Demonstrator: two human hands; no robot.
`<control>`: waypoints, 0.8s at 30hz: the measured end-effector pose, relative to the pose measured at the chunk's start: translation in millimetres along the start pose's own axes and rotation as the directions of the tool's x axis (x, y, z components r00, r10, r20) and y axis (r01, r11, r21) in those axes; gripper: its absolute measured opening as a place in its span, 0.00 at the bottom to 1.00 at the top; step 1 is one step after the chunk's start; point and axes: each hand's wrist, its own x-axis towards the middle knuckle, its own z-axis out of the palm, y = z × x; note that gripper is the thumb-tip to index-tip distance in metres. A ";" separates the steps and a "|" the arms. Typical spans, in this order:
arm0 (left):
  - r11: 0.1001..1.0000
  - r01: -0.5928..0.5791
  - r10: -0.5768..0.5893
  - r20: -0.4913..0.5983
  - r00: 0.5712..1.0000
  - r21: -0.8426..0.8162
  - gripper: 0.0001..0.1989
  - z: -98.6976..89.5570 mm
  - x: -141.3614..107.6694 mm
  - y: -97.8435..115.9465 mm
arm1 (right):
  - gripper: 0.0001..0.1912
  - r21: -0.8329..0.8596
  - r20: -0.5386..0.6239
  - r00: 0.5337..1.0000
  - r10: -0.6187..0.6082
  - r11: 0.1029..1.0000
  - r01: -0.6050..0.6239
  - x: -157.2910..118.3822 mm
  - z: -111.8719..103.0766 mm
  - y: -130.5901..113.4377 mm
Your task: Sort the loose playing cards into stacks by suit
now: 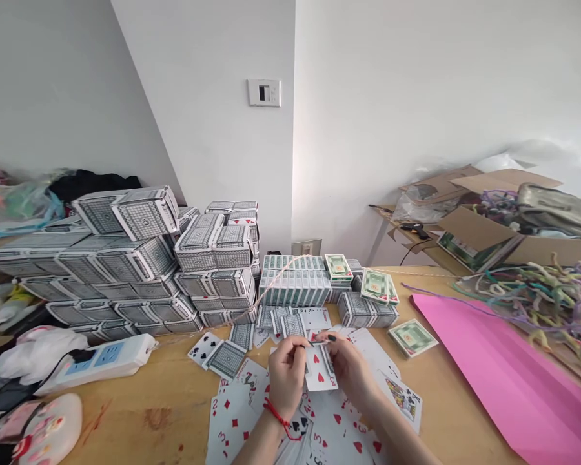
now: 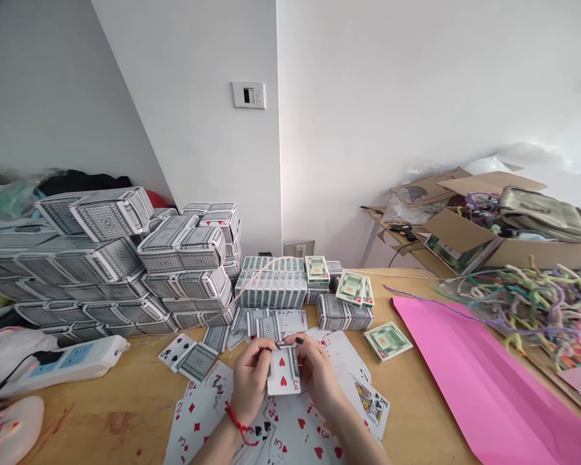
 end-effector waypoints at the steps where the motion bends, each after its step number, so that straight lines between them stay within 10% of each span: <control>1: 0.999 -0.035 0.035 0.014 0.999 0.028 0.08 -0.5 -0.4 1.1 | 0.08 -0.016 -0.010 1.000 0.016 1.000 -0.017 0.3 0.0 0.1; 6: 0.984 -0.139 0.132 0.069 0.989 0.115 0.09 -2.7 -2.4 6.6 | 0.17 -0.190 0.046 0.999 0.026 0.982 -0.017 3.8 -5.4 4.6; 24: 0.988 0.142 -0.132 0.146 0.980 -0.056 0.14 4.2 2.3 4.0 | 0.14 -0.691 0.112 0.922 -0.371 0.638 0.340 -5.7 -0.6 3.2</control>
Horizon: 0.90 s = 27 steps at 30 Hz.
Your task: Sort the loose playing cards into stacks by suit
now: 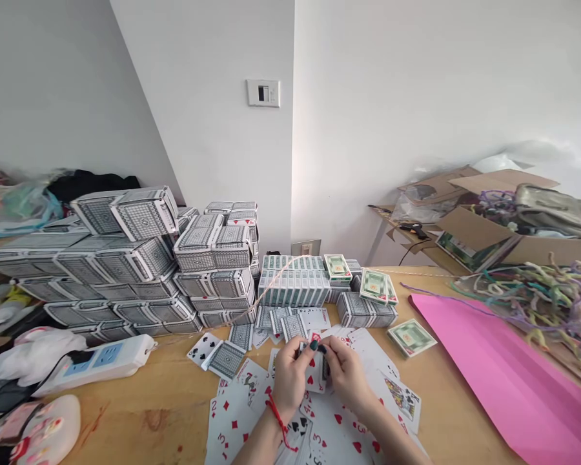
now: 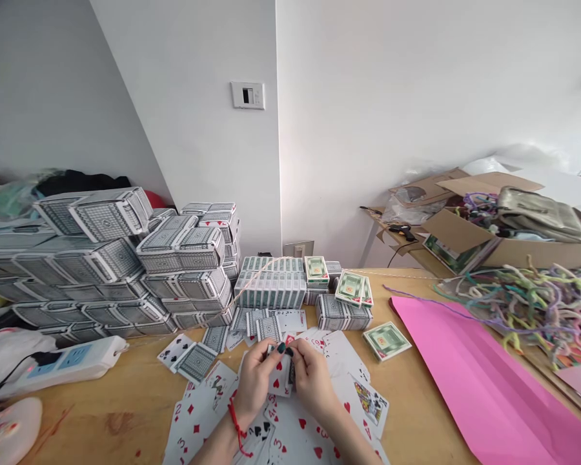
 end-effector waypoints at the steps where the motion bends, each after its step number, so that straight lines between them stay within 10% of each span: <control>1: 0.999 0.015 -0.016 -0.007 1.000 -0.034 0.14 -0.3 0.3 -0.1 | 0.14 -0.020 0.004 1.000 -0.023 1.000 0.024 -0.2 -0.1 0.0; 27: 0.986 0.120 -0.120 0.003 0.993 -0.114 0.11 -6.7 12.9 -10.7 | 0.19 0.184 -0.096 0.991 0.088 0.980 -0.070 6.2 -7.0 5.6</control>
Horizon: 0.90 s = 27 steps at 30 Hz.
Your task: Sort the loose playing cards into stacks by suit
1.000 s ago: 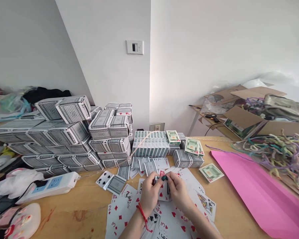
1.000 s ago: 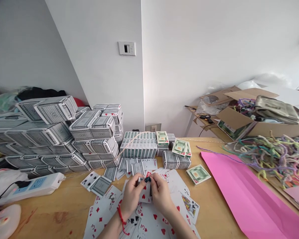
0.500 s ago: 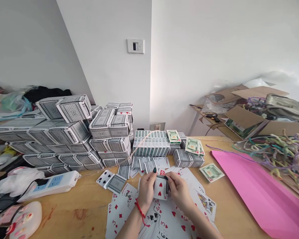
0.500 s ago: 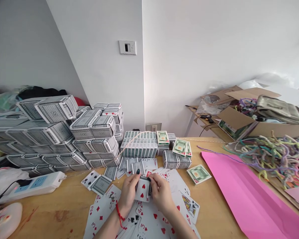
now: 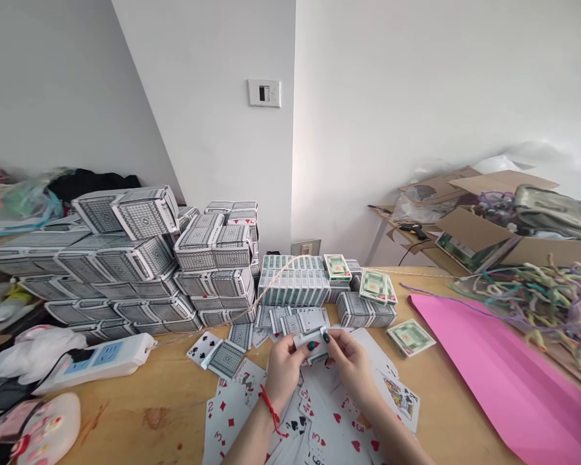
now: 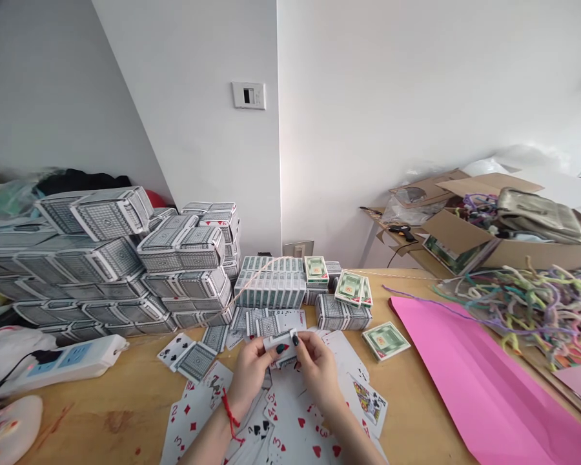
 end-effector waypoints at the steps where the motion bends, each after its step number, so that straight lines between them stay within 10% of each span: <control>1: 1.000 0.000 0.000 0.024 1.000 0.026 0.11 0.3 -0.8 0.2 | 0.19 0.009 0.003 1.000 -0.004 1.000 0.004 0.5 -0.6 -0.2; 8: 0.999 -0.044 0.044 -0.018 0.999 0.013 0.13 1.5 -1.5 3.5 | 0.18 0.083 -0.041 0.997 0.063 0.995 -0.060 1.9 1.9 2.6; 27: 0.900 -0.255 0.240 0.086 0.967 0.352 0.11 -5.4 -3.6 -3.1 | 0.10 0.053 0.305 0.949 0.075 0.994 -0.096 -2.8 3.5 -1.6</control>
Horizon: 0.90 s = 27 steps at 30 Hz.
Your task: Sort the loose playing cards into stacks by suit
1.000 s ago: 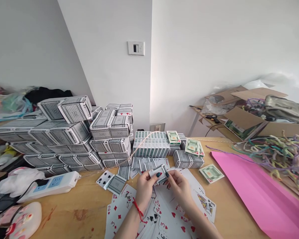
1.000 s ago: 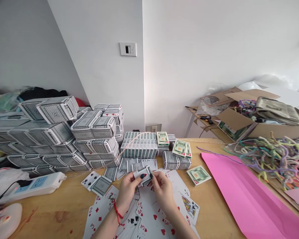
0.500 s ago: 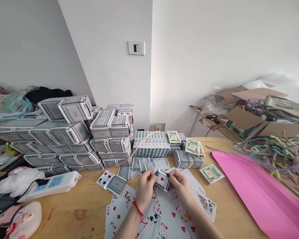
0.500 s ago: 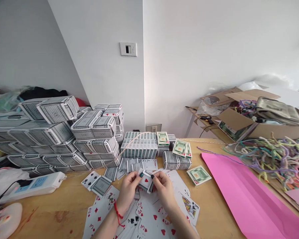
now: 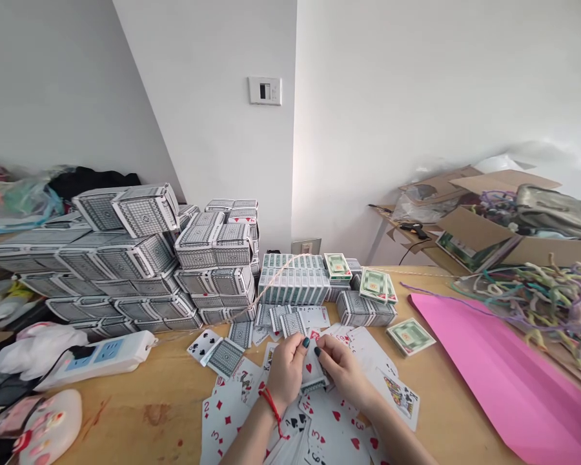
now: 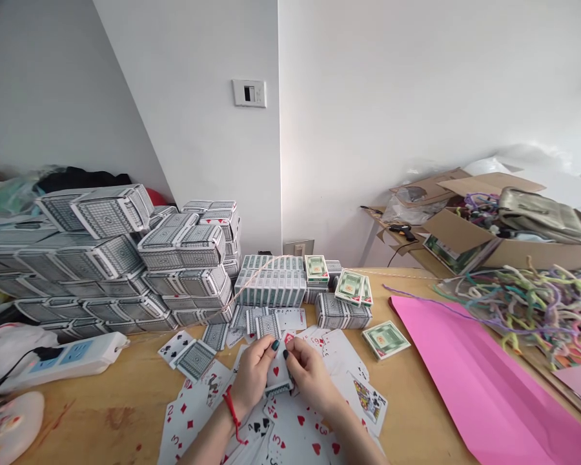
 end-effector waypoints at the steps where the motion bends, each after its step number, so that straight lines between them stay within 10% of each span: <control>1: 1.000 0.011 -0.012 -0.010 1.000 -0.019 0.12 -0.1 -0.2 1.0 | 0.10 0.002 0.001 1.000 -0.005 1.000 0.005 -0.3 0.8 -0.1; 9: 0.824 0.224 -0.208 0.089 0.974 -0.521 0.12 -2.2 0.5 15.7 | 0.12 0.091 -0.160 0.986 -0.045 0.994 0.060 0.9 1.9 -0.5; 27: 0.875 0.161 -0.159 0.043 0.986 -0.456 0.06 -5.5 1.7 21.3 | 0.08 0.265 -0.136 0.987 0.080 0.963 -0.042 1.2 2.7 -1.9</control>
